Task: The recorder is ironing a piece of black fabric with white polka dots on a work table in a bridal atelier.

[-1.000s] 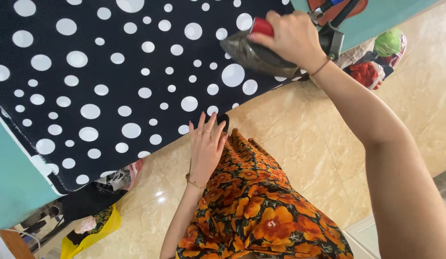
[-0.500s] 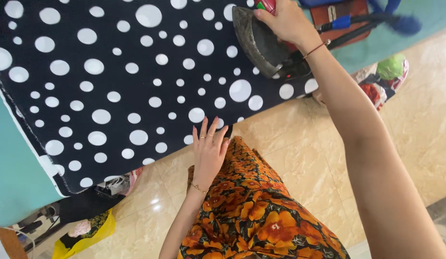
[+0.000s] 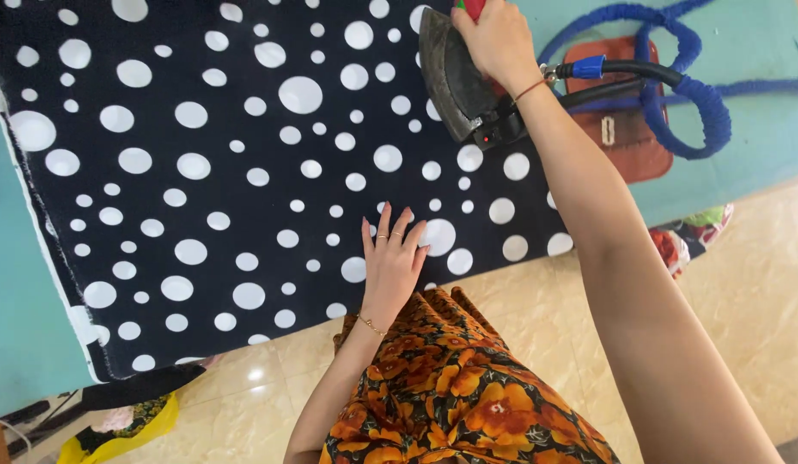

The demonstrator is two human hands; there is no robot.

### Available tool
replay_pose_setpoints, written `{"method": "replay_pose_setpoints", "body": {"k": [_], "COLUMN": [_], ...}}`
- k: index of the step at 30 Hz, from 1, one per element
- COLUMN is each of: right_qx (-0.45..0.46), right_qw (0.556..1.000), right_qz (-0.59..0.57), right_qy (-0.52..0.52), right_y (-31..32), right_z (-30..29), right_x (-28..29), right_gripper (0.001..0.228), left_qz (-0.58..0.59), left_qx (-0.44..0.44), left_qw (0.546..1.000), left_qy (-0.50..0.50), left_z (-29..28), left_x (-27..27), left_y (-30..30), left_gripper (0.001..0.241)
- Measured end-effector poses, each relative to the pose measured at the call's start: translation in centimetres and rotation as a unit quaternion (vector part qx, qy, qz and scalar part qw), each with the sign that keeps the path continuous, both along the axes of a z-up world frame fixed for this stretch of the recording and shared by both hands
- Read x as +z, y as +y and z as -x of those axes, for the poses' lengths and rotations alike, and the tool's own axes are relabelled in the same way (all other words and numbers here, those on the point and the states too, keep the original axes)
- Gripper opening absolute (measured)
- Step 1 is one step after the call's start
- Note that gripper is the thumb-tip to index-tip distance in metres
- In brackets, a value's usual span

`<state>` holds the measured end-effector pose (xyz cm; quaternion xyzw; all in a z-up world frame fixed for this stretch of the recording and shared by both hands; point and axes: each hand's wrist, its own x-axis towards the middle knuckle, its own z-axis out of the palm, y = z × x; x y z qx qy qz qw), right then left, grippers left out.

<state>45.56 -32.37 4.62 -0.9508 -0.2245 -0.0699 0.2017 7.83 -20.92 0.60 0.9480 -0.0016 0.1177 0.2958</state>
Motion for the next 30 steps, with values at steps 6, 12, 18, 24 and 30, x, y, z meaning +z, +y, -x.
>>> {"method": "replay_pose_setpoints", "body": {"k": [6,12,18,24,30], "right_qx": [0.02,0.027,0.011,-0.009,-0.01], "right_qw": [1.0,0.998,0.996,0.999,1.0], "right_qz": [-0.008,0.052,0.08,0.011,0.021], "right_qy": [-0.018,0.027,0.028,-0.034,-0.003], "right_y": [1.6,0.9,0.8,0.3,1.7], "right_z": [-6.1,-12.4,-12.6,-9.7,-4.9], "right_x": [-0.5,-3.0,-2.1,-1.7,0.5], "right_gripper": [0.051,0.049,0.054,0.054,0.065], "left_qz": [-0.004,-0.003,-0.001,0.002,0.003], "left_qx": [0.032,0.056,0.053,0.03,0.008], "left_qw": [0.999,0.998,0.998,0.999,1.0], "left_qy": [0.015,0.025,0.019,0.013,0.016], "left_z": [-2.4,-2.7,-2.5,-2.3,-2.1], "left_x": [-0.2,-0.4,-0.5,-0.2,-0.2], "left_y": [-0.2,-0.5,-0.6,0.4,1.5], "left_gripper": [0.037,0.035,0.032,0.033,0.034]}}
